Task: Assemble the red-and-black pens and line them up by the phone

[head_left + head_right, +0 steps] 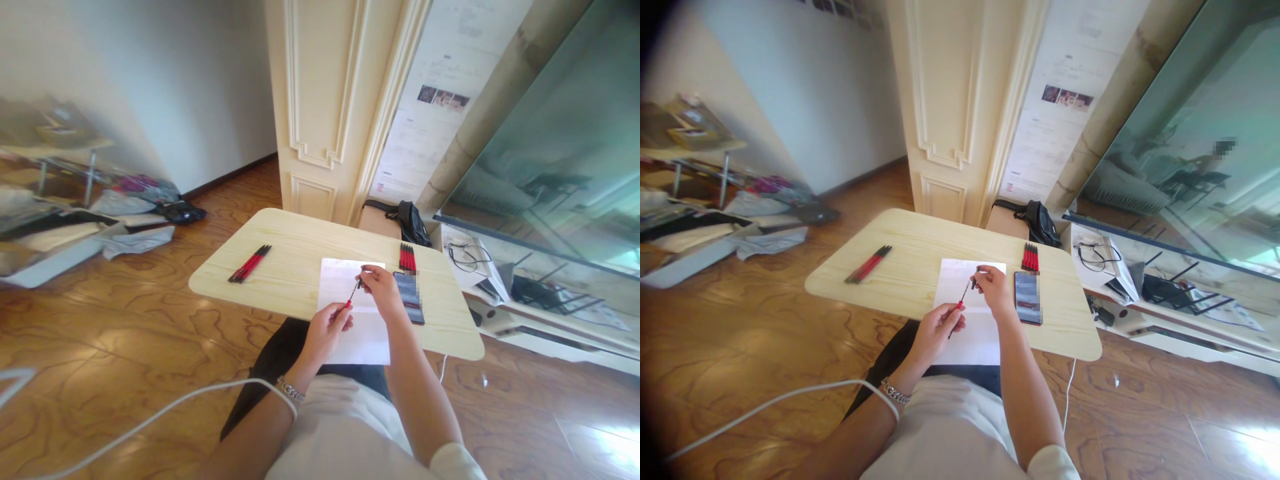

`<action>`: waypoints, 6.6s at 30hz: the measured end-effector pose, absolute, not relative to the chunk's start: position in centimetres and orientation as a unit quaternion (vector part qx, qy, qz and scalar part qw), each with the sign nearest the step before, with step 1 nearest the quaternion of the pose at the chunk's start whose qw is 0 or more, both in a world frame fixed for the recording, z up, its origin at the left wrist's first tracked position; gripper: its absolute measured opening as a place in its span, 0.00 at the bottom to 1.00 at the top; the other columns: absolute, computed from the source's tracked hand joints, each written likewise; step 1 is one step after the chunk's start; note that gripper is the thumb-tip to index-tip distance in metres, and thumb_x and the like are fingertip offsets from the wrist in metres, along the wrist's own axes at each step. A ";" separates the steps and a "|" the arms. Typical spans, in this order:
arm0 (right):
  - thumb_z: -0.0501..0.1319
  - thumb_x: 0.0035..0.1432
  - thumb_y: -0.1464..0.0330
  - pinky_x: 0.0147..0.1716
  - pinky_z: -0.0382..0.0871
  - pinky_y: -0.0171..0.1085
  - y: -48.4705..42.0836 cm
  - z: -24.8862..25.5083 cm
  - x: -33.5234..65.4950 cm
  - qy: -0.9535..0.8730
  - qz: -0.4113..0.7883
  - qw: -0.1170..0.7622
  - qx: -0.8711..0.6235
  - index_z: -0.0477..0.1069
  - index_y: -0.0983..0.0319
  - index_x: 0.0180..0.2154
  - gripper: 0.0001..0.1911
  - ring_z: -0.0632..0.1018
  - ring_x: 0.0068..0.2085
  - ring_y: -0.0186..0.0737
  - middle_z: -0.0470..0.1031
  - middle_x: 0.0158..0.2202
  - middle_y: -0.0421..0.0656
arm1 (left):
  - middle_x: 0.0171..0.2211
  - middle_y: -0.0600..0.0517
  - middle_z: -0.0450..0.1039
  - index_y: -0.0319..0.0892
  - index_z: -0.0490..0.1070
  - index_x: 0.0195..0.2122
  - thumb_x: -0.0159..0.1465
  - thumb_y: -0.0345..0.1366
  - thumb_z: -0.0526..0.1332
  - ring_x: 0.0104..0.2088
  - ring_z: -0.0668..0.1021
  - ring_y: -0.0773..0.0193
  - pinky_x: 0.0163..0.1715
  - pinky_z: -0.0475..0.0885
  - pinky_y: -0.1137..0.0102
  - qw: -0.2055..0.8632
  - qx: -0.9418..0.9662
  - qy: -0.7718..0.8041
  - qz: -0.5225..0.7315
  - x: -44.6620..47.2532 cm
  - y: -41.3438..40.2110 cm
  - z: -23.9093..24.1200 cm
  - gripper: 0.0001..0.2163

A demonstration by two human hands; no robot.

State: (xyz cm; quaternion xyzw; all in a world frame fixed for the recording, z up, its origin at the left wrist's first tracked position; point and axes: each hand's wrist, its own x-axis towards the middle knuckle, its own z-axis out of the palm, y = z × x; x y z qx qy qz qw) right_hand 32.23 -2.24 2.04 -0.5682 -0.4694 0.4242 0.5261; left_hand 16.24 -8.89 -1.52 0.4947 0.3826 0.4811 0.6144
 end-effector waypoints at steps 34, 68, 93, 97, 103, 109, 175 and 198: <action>0.61 0.54 0.59 0.27 0.64 0.35 -7.3 3.0 31.5 -0.513 0.464 0.534 -0.486 0.71 0.61 0.37 0.13 0.72 0.27 0.34 0.78 0.32 0.44 | 0.28 0.48 0.74 0.37 0.73 0.40 0.61 0.48 0.59 0.27 0.75 0.65 0.28 0.69 0.72 0.631 0.509 0.365 0.457 16.6 -9.5 -1.6 0.17; 0.59 0.56 0.57 0.33 0.65 0.37 -8.3 2.6 31.0 -0.465 0.514 0.550 -0.466 0.74 0.61 0.39 0.16 0.74 0.35 0.39 0.76 0.34 0.45 | 0.27 0.47 0.76 0.38 0.74 0.32 0.56 0.47 0.65 0.26 0.77 0.63 0.29 0.71 0.69 0.695 0.437 0.379 0.426 17.1 -9.7 -0.8 0.15; 0.62 0.53 0.57 0.32 0.65 0.36 -8.7 1.7 30.0 -0.459 0.443 0.574 -0.514 0.74 0.61 0.39 0.16 0.73 0.32 0.36 0.75 0.32 0.42 | 0.25 0.48 0.77 0.38 0.75 0.30 0.55 0.45 0.65 0.25 0.76 0.65 0.28 0.70 0.70 0.677 0.446 0.376 0.449 17.1 -9.5 -0.7 0.13; 0.60 0.55 0.57 0.34 0.66 0.37 -8.6 1.9 30.1 -0.453 0.451 0.576 -0.509 0.75 0.61 0.38 0.16 0.74 0.33 0.38 0.77 0.33 0.45 | 0.23 0.50 0.76 0.38 0.74 0.29 0.54 0.45 0.66 0.22 0.74 0.66 0.24 0.67 0.72 0.663 0.456 0.384 0.454 17.2 -9.5 -0.9 0.13; 0.66 0.48 0.59 0.31 0.65 0.35 -8.5 1.4 30.1 -0.453 0.386 0.589 -0.546 0.72 0.61 0.30 0.12 0.71 0.29 0.35 0.73 0.27 0.40 | 0.22 0.52 0.75 0.39 0.73 0.28 0.52 0.44 0.68 0.21 0.73 0.68 0.21 0.66 0.73 0.651 0.449 0.404 0.460 17.4 -9.6 -0.8 0.13; 0.58 0.56 0.56 0.33 0.66 0.37 -8.7 2.1 30.3 -0.450 0.451 0.574 -0.514 0.75 0.61 0.39 0.17 0.75 0.34 0.39 0.78 0.33 0.45 | 0.26 0.47 0.77 0.38 0.75 0.31 0.53 0.46 0.66 0.26 0.78 0.62 0.28 0.72 0.69 0.690 0.433 0.372 0.444 17.4 -9.4 -0.6 0.15; 0.56 0.56 0.55 0.11 0.47 0.28 -4.8 2.3 35.3 -0.135 0.615 0.744 -0.224 0.61 0.60 0.22 0.18 0.54 0.15 0.25 0.55 0.17 0.32 | 0.38 0.47 0.78 0.40 0.74 0.39 0.55 0.36 0.65 0.37 0.78 0.61 0.40 0.73 0.66 0.538 0.556 0.408 0.485 15.3 -5.8 -1.7 0.12; 0.54 0.54 0.48 0.14 0.60 0.31 0.6 0.0 34.3 -0.209 0.492 0.666 -0.520 0.71 0.63 0.31 0.25 0.70 0.17 0.33 0.71 0.17 0.41 | 0.50 0.44 0.71 0.39 0.72 0.47 0.60 0.33 0.60 0.50 0.70 0.53 0.54 0.62 0.59 0.121 0.841 0.440 0.292 16.1 0.0 -3.1 0.13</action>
